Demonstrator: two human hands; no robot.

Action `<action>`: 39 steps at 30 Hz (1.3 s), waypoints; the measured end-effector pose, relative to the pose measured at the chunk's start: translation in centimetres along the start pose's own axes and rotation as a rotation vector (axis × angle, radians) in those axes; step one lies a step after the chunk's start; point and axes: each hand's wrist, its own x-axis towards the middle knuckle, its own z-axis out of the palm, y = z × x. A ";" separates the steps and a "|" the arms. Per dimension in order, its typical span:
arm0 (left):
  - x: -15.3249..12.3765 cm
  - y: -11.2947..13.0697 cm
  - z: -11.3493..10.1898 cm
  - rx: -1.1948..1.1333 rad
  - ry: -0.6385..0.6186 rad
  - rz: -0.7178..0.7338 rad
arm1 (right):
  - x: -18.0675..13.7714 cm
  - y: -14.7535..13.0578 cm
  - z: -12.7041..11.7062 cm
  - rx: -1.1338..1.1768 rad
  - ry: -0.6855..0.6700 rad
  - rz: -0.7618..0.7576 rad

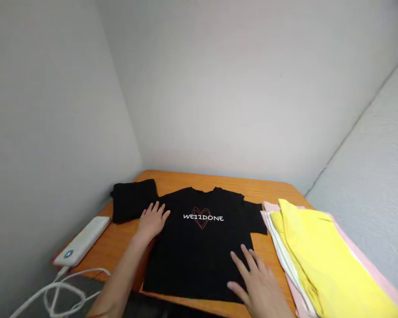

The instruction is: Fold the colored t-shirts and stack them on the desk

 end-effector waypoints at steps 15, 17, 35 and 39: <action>0.5 -0.4 -4.5 -0.036 0.036 -0.360 | 7.2 10.2 -7.2 -0.093 -0.232 0.114; 0.5 -0.7 -4.8 -0.018 0.058 -0.351 | 9.1 10.7 -7.6 -0.121 -0.326 0.139; -22.0 26.4 -0.4 -0.212 -0.024 0.684 | 19.7 16.2 -5.8 0.116 -0.376 0.240; -22.0 26.1 0.5 -0.093 0.008 0.730 | 19.1 16.4 -8.2 0.295 -0.297 0.165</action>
